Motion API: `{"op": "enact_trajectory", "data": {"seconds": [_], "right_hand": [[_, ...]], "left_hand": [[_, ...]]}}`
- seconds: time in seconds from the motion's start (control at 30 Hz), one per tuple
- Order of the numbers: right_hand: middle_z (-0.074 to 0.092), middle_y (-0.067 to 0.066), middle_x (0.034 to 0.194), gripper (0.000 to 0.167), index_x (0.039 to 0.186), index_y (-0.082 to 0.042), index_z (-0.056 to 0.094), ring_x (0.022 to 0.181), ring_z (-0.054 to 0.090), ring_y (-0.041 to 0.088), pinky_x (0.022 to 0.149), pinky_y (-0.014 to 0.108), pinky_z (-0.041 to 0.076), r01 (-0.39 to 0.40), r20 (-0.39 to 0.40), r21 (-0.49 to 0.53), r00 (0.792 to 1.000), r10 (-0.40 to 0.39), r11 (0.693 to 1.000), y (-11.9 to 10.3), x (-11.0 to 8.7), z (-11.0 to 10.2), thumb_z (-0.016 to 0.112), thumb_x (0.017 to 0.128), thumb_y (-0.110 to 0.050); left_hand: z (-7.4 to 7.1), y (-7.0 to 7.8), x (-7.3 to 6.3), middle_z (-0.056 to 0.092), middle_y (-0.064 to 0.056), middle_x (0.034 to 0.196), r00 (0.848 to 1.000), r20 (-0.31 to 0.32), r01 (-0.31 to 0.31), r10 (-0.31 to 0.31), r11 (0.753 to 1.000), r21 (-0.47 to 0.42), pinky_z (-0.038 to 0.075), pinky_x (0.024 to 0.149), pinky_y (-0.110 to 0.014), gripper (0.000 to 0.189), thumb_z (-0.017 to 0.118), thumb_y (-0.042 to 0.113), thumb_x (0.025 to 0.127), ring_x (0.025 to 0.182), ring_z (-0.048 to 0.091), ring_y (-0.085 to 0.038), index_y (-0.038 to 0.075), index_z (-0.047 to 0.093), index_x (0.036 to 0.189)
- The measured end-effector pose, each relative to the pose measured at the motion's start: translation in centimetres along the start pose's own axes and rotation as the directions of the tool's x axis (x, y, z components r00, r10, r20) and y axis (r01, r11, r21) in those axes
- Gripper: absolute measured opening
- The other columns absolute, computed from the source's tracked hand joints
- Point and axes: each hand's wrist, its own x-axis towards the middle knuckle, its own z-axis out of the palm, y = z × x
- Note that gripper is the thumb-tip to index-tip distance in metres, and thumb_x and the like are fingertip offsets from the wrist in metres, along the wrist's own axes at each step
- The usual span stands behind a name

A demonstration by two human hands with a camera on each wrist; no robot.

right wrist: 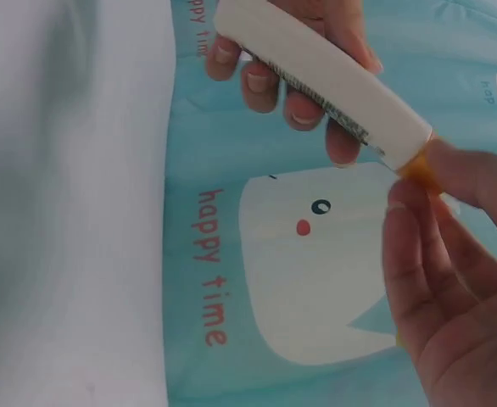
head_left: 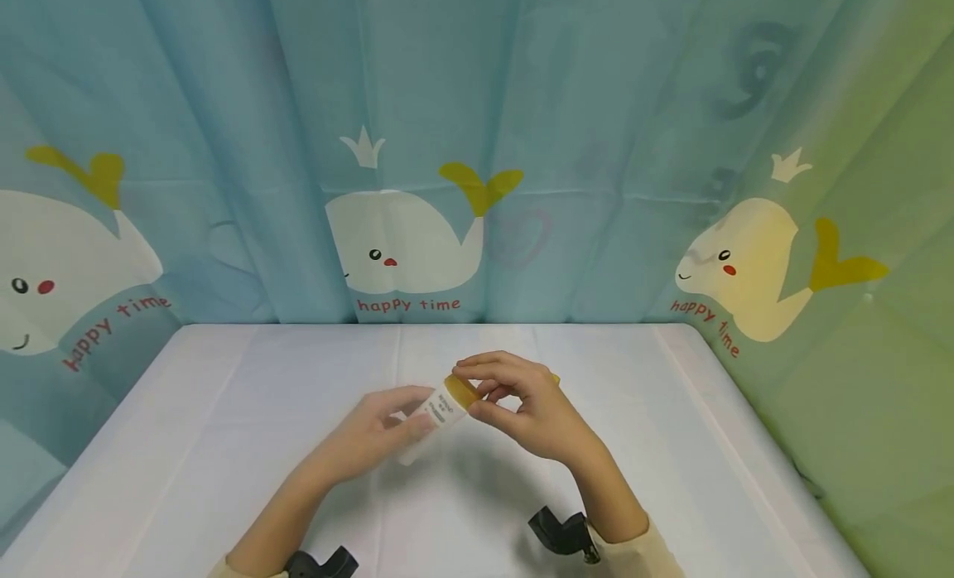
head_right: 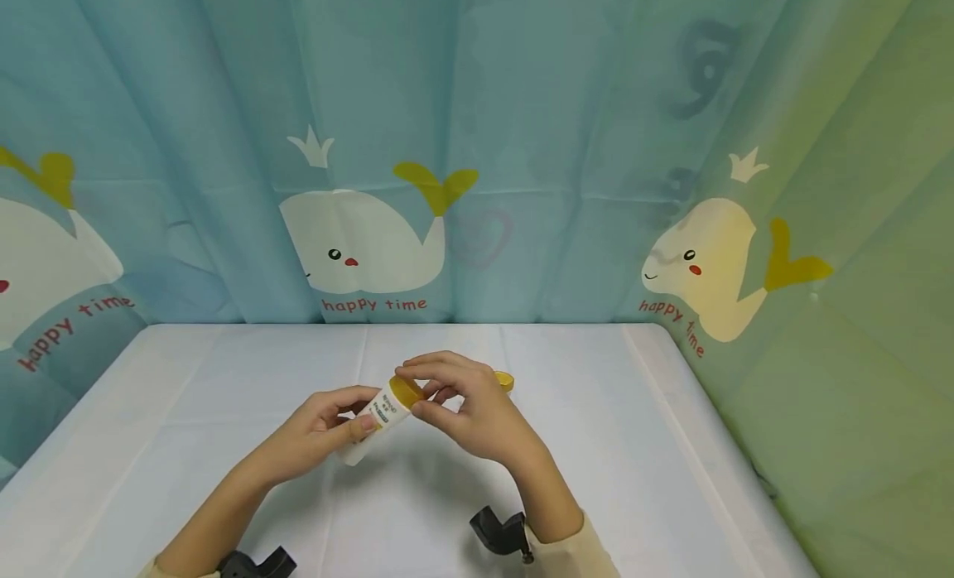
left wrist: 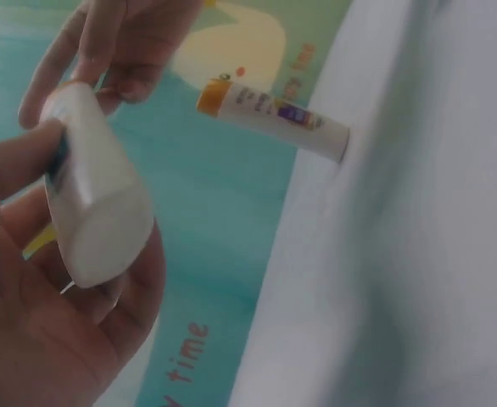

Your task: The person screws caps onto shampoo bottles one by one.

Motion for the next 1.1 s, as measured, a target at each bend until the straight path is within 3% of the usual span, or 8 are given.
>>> {"op": "enact_trajectory", "data": {"seconds": [0.2, 0.3, 0.43, 0.6, 0.83, 1.1], "right_hand": [[0.061, 0.005, 0.138, 0.033, 0.127, -0.009, 0.067, 0.131, 0.055, 0.02, 0.099, 0.035, 0.052, 0.013, 0.096, 0.061, 0.995, -0.019, 0.998, 0.4, -0.1, -0.2, 0.069, 0.094, -0.01], [0.064, 0.005, 0.135, 0.032, 0.125, -0.007, 0.069, 0.131, 0.055, 0.021, 0.104, 0.037, 0.048, 0.019, 0.129, 0.113, 0.991, -0.033, 0.993, 0.5, -0.1, -0.2, 0.069, 0.093, -0.008], [0.069, 0.007, 0.125, 0.028, 0.117, -0.006, 0.071, 0.122, 0.062, 0.022, 0.097, 0.037, 0.053, 0.049, 0.118, 0.154, 0.991, -0.067, 0.987, 0.8, -0.1, -0.1, 0.071, 0.09, -0.004], [0.07, 0.006, 0.117, 0.027, 0.112, -0.011, 0.072, 0.111, 0.065, 0.019, 0.086, 0.033, 0.057, 0.096, 0.054, 0.114, 0.993, -0.102, 0.989, 1.0, 0.0, 0.1, 0.074, 0.087, -0.002], [0.071, 0.001, 0.105, 0.025, 0.107, -0.014, 0.072, 0.096, 0.065, 0.013, 0.078, 0.03, 0.057, 0.138, -0.045, 0.022, 0.99, -0.137, 0.99, 1.2, 0.2, 0.9, 0.077, 0.084, -0.005], [0.068, -0.008, 0.095, 0.014, 0.101, -0.019, 0.072, 0.079, 0.061, 0.007, 0.068, 0.025, 0.055, -0.009, -0.119, -0.074, 0.993, 0.0, 0.997, 0.7, 0.3, 1.7, 0.076, 0.088, -0.017]], "left_hand": [[-0.1, -0.7, 0.1, 0.07, -0.016, 0.108, 0.994, 0.103, -0.033, 0.043, 0.994, -0.1, 0.056, 0.065, -0.032, 0.031, 0.055, 0.02, 0.102, 0.081, 0.064, -0.014, 0.005, 0.065, 0.127], [-0.1, -0.9, 0.1, 0.07, -0.011, 0.108, 0.99, 0.133, -0.033, 0.049, 0.992, -0.118, 0.056, 0.067, -0.032, 0.029, 0.057, 0.019, 0.101, 0.083, 0.064, -0.014, 0.007, 0.066, 0.126], [0.0, -0.9, 0.1, 0.069, -0.006, 0.108, 0.988, 0.155, -0.008, 0.028, 0.992, -0.127, 0.058, 0.071, -0.034, 0.026, 0.059, 0.02, 0.101, 0.09, 0.063, -0.017, 0.012, 0.067, 0.124], [0.5, -0.3, 0.1, 0.067, -0.004, 0.105, 0.994, 0.11, 0.02, -0.01, 0.995, -0.095, 0.059, 0.074, -0.035, 0.024, 0.062, 0.02, 0.099, 0.091, 0.061, -0.018, 0.013, 0.066, 0.121], [1.2, 0.1, 0.0, 0.066, 0.007, 0.096, 0.999, -0.032, -0.006, 0.009, 0.997, 0.079, 0.053, 0.076, -0.031, 0.016, 0.068, 0.029, 0.095, 0.087, 0.06, -0.012, 0.02, 0.065, 0.109], [1.9, 0.3, 0.0, 0.065, 0.008, 0.096, 0.988, -0.129, -0.07, 0.088, 0.989, 0.133, 0.053, 0.068, -0.029, 0.016, 0.072, 0.029, 0.092, 0.081, 0.061, -0.011, 0.02, 0.063, 0.104]]}}
